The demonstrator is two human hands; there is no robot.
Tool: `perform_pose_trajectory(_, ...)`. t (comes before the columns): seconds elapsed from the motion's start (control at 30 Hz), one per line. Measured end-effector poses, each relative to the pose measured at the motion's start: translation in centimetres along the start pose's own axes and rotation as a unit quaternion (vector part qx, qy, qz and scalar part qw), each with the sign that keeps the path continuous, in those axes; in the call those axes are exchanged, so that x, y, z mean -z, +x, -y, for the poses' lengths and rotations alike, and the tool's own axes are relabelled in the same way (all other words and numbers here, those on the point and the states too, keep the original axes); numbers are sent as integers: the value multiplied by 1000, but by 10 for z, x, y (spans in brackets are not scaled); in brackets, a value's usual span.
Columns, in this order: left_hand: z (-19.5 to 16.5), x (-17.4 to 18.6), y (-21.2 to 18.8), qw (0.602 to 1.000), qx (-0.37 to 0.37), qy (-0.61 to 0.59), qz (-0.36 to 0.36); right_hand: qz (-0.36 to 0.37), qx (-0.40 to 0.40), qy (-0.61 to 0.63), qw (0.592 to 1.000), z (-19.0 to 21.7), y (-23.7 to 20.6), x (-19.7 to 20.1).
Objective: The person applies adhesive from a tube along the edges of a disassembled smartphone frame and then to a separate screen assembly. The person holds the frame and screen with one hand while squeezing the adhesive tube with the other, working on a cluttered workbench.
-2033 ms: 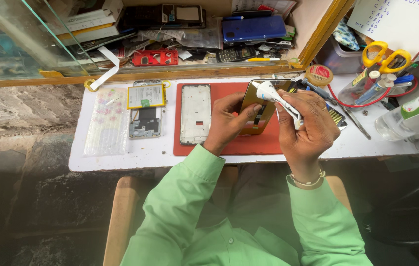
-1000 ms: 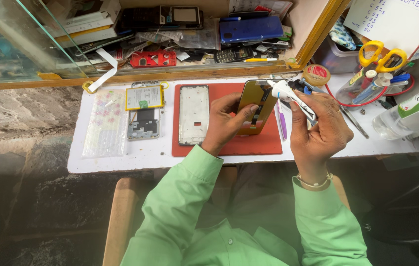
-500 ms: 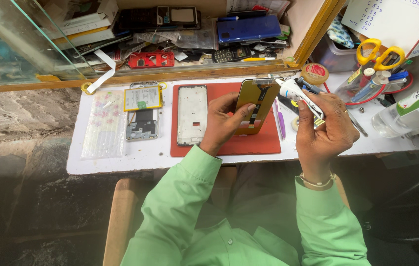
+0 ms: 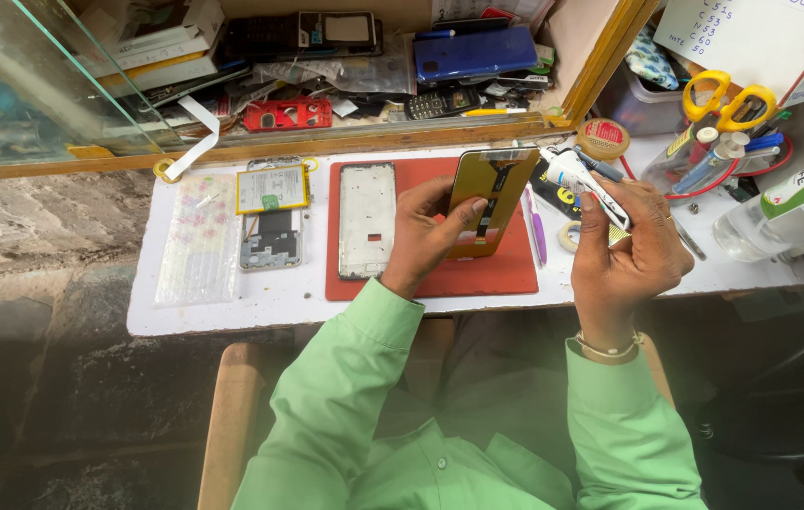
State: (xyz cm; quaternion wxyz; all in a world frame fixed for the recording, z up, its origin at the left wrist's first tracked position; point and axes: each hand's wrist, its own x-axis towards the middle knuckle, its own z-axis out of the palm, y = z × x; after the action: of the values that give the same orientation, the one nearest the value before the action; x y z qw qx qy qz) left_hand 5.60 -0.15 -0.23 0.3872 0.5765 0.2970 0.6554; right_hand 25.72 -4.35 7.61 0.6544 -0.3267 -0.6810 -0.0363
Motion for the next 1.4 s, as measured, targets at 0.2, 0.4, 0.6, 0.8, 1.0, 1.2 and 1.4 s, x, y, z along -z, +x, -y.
perform_pose_trajectory(0.2, 0, 0, 0, 1000, 6, 5, -6, -10, -30, 10, 999, -6, -11, 2)
perform_pose_trajectory(0.4, -32, 2, 12, 1000, -17, -7, -17, -86, -178, 101, 975, -16, -44, 11)
perform_pose_trajectory(0.6, -97, 20, 39, 961, 63, 265, 47, -112, -227, 134, 958, -19, -68, 22)
perform_pose_trajectory(0.8, -116, 37, 33, 935, 70, 347, 21, -138, -236, 150, 950, -19, -78, 29)
perform_pose_trajectory(1.0, -57, 27, -17, 989, 87, 44, -110, -166, -244, 183, 938, -18, -77, 38)
perform_pose_trajectory(1.2, -13, 11, -72, 984, 50, 1, -169, -116, -224, 207, 945, 8, -73, 30)
perform_pose_trajectory(1.4, -11, 8, -78, 984, 10, 72, -163, 29, -125, 131, 983, 50, -57, -4)
